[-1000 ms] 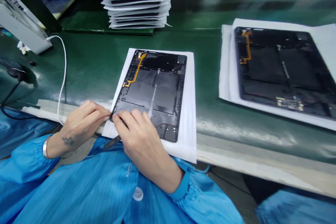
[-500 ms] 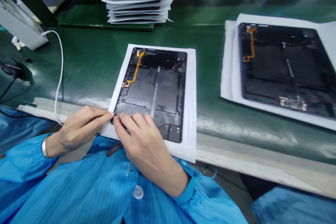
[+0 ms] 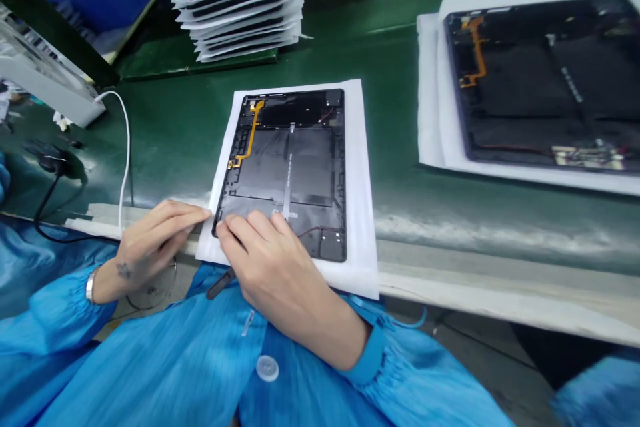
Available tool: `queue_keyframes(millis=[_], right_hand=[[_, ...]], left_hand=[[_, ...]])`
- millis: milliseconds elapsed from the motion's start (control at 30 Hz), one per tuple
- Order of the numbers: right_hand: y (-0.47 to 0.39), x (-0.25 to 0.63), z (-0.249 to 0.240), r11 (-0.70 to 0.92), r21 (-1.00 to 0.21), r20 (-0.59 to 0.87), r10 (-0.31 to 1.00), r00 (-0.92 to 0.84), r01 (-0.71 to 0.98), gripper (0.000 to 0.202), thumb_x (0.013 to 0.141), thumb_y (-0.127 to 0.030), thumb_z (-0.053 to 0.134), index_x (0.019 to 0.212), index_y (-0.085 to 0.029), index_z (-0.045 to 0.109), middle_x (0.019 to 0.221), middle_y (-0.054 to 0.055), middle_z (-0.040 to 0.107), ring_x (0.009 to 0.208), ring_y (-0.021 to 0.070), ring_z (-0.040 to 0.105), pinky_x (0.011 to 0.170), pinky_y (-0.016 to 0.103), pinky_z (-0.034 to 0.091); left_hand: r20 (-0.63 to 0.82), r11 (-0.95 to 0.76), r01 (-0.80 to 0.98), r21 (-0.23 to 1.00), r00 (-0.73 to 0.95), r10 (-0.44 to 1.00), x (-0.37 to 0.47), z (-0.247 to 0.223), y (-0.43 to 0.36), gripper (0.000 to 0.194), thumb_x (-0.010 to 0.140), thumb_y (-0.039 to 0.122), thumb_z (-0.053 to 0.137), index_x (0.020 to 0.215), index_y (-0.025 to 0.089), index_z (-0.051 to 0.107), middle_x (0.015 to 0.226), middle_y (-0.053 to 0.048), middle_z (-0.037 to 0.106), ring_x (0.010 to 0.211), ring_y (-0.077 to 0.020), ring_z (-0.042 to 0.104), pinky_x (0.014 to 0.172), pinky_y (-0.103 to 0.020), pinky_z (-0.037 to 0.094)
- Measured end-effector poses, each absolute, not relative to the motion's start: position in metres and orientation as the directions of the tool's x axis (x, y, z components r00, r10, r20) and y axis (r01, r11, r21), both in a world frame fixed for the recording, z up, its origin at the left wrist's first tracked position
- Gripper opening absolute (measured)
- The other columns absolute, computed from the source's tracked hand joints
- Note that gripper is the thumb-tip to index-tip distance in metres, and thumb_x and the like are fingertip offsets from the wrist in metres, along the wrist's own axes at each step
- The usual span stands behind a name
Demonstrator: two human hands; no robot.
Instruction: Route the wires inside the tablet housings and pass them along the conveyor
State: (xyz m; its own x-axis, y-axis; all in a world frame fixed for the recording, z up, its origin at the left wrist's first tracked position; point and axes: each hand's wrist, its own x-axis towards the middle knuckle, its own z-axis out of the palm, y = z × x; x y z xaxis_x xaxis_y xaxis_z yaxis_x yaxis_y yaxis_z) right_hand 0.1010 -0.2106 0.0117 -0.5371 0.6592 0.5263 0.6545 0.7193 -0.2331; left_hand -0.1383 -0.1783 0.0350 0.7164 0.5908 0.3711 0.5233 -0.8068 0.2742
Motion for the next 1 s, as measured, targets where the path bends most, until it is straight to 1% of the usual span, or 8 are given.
queue_keyframes(millis=[267,433,567,667,767,867,933,1000], right_hand=[[-0.209,0.1,0.01,0.754,-0.15,0.527,0.608,-0.593,0.64,0.03,0.1,-0.011,0.041,0.114,-0.009,0.067,0.11,0.012,0.068,0.085,0.0238,0.047,0.07,0.038,0.037],[-0.209,0.1,0.008,0.753,-0.179,0.567,0.605,-0.559,0.634,0.031,0.097,-0.007,0.04,0.106,-0.01,0.069,0.102,0.012,0.068,0.083,0.0243,0.047,0.069,0.039,0.036],[-0.21,0.1,0.008,0.711,-0.301,0.621,0.652,-0.435,0.636,0.026,0.097,-0.007,0.044,0.102,-0.01,0.069,0.097,0.012,0.069,0.083,0.0233,0.049,0.07,0.038,0.038],[-0.211,0.103,0.01,0.695,-0.426,0.67,0.673,-0.315,0.578,0.026,0.104,-0.022,0.046,0.105,-0.011,0.069,0.1,0.011,0.07,0.085,0.022,0.053,0.072,0.037,0.044],[-0.214,0.108,0.012,0.693,-0.523,0.752,0.649,-0.113,0.497,0.045,0.108,-0.039,0.034,0.112,-0.012,0.069,0.108,0.014,0.069,0.1,0.0244,0.057,0.084,0.041,0.048],[-0.217,0.115,0.012,0.68,-0.626,0.737,0.675,0.006,0.382,0.06,0.108,-0.049,0.02,0.107,-0.017,0.071,0.096,0.011,0.069,0.092,0.0218,0.059,0.08,0.04,0.049],[-0.218,0.118,0.011,0.688,-0.678,0.717,0.697,0.027,0.259,0.057,0.108,-0.049,0.025,0.099,-0.017,0.072,0.081,0.006,0.066,0.074,0.0173,0.057,0.069,0.037,0.047],[-0.218,0.118,0.011,0.71,-0.688,0.723,0.688,0.06,0.149,0.045,0.107,-0.044,0.037,0.095,-0.017,0.071,0.075,0.004,0.065,0.066,0.0152,0.056,0.063,0.035,0.046]], left_hand=[[0.389,-0.816,0.541,0.204,0.72,0.574,-0.141,0.029,-0.181,0.044,0.099,0.007,0.05,0.141,0.021,0.055,0.119,-0.011,0.072,0.108,-0.021,0.068,0.092,-0.037,0.058],[0.305,-0.877,0.48,-0.025,0.839,0.451,-0.138,0.043,-0.18,0.039,0.101,0.007,0.046,0.138,0.012,0.056,0.118,-0.016,0.071,0.108,-0.024,0.067,0.091,-0.039,0.058],[0.228,-0.904,0.374,-0.205,0.917,0.328,-0.131,0.054,-0.179,0.028,0.099,0.005,0.048,0.123,0.002,0.062,0.11,-0.021,0.072,0.101,-0.027,0.068,0.087,-0.039,0.06],[0.299,-0.885,0.465,0.001,0.845,0.444,-0.131,0.054,-0.178,0.028,0.1,0.005,0.046,0.121,0.008,0.064,0.108,-0.016,0.073,0.101,-0.0219,0.07,0.088,-0.035,0.06],[0.289,-0.642,0.644,0.415,0.576,0.765,-0.133,0.055,-0.175,0.017,0.101,0.015,0.053,0.11,0.016,0.067,0.097,-0.007,0.075,0.088,-0.0151,0.073,0.079,-0.026,0.061],[-0.093,-0.212,0.616,0.759,0.425,0.9,-0.128,0.064,-0.167,0.021,0.098,0.035,0.062,0.093,0.015,0.064,0.073,-0.002,0.07,0.056,-0.0105,0.067,0.052,-0.019,0.055],[-0.395,0.06,0.602,0.796,0.443,0.804,-0.12,0.072,-0.158,0.03,0.093,0.042,0.068,0.086,0.014,0.061,0.063,0.0,0.067,0.045,-0.0094,0.062,0.042,-0.016,0.049],[-0.578,0.214,0.635,0.742,0.445,0.684,-0.112,0.08,-0.147,0.035,0.087,0.045,0.075,0.082,0.014,0.058,0.063,-0.001,0.068,0.047,-0.0108,0.064,0.043,-0.017,0.051]])
